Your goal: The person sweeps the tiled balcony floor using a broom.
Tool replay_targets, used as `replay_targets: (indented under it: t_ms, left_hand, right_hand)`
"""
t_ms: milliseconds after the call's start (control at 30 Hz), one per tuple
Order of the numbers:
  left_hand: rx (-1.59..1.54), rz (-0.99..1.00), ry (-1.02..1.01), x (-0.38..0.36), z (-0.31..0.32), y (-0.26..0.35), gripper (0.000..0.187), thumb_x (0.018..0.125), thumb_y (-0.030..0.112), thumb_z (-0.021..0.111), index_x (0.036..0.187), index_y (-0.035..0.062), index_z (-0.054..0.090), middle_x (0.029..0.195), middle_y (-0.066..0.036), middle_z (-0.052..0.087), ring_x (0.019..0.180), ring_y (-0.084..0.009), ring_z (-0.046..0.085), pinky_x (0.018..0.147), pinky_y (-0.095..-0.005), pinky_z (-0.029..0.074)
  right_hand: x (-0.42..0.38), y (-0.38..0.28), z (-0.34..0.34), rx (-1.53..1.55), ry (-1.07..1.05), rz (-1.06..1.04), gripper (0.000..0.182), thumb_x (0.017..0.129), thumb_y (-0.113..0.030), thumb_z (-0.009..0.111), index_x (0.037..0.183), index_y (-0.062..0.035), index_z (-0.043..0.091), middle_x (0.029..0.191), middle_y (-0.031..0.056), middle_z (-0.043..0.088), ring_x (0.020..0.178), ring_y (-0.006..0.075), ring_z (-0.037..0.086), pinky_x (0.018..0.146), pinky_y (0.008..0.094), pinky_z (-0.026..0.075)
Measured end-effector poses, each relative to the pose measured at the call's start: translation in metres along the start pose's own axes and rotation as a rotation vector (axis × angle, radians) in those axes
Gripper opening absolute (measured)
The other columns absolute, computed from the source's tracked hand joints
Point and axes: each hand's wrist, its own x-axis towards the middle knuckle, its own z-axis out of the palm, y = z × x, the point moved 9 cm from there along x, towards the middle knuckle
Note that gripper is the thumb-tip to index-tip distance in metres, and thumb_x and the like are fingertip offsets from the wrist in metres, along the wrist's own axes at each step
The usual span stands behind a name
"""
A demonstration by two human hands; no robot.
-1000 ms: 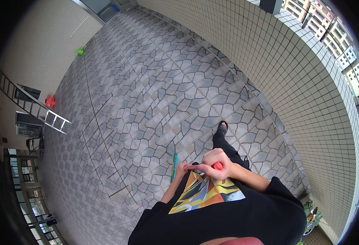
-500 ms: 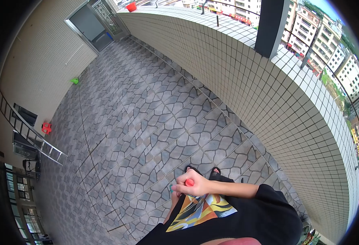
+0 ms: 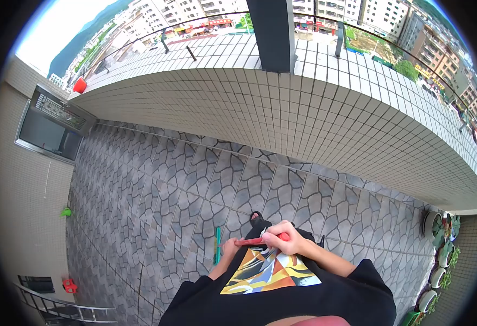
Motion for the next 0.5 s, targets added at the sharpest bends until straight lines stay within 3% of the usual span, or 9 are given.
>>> replay_targets:
  t_ms: [167, 300, 367, 433, 500]
  left_hand:
    - [0.249, 0.193, -0.14, 0.131, -0.044, -0.003, 0.049, 0.083, 0.058, 0.067, 0.072, 0.0098, 0.063, 0.083, -0.016, 0.069, 0.083, -0.0381, 0.066, 0.073, -0.0485, 0.05]
    - [0.248, 0.246, -0.064, 0.216, -0.078, 0.017, 0.039, 0.077, 0.052, 0.076, 0.088, 0.0162, 0.067, 0.104, -0.011, 0.064, 0.101, -0.0338, 0.062, 0.085, -0.0452, 0.05]
    - [0.067, 0.357, -0.061, 0.265, -0.066, 0.017, 0.045, 0.074, 0.046, 0.081, 0.102, 0.0152, 0.065, 0.115, -0.013, 0.058, 0.108, -0.033, 0.059, 0.09, -0.0447, 0.05]
    - [0.012, 0.404, -0.046, 0.291, -0.061, 0.043, 0.055, 0.073, 0.042, 0.084, 0.111, 0.0088, 0.062, 0.117, -0.018, 0.055, 0.11, -0.0341, 0.056, 0.093, -0.0436, 0.048]
    - [-0.063, 0.488, -0.037, 0.305, -0.052, 0.077, 0.058, 0.073, 0.041, 0.083, 0.113, 0.0062, 0.061, 0.117, -0.02, 0.056, 0.111, -0.0355, 0.056, 0.095, -0.0429, 0.047]
  right_hand:
    - [0.049, 0.003, 0.011, -0.132, 0.119, -0.149, 0.026, 0.091, -0.004, 0.062, 0.067, 0.003, 0.055, 0.063, 0.013, 0.057, 0.056, 0.0246, 0.054, 0.055, 0.0353, 0.042]
    - [0.095, 0.014, 0.013, -0.17, 0.265, -0.279, 0.026, 0.093, -0.012, 0.063, 0.07, 0.0003, 0.06, 0.059, 0.0122, 0.053, 0.055, 0.0253, 0.053, 0.054, 0.0377, 0.039]
    - [0.116, 0.033, 0.006, -0.18, 0.325, -0.272, 0.026, 0.092, -0.01, 0.064, 0.069, -0.0006, 0.058, 0.061, 0.0109, 0.055, 0.058, 0.0272, 0.055, 0.056, 0.039, 0.04]
    - [0.138, 0.076, 0.001, -0.35, 0.297, -0.198, 0.026, 0.088, -0.001, 0.064, 0.064, -0.0003, 0.051, 0.064, 0.0113, 0.057, 0.065, 0.0288, 0.061, 0.068, 0.0376, 0.049]
    - [0.148, 0.09, -0.013, -0.363, 0.383, -0.217, 0.027, 0.087, -0.002, 0.064, 0.064, -0.001, 0.05, 0.064, 0.0107, 0.057, 0.064, 0.0286, 0.061, 0.066, 0.0374, 0.048]
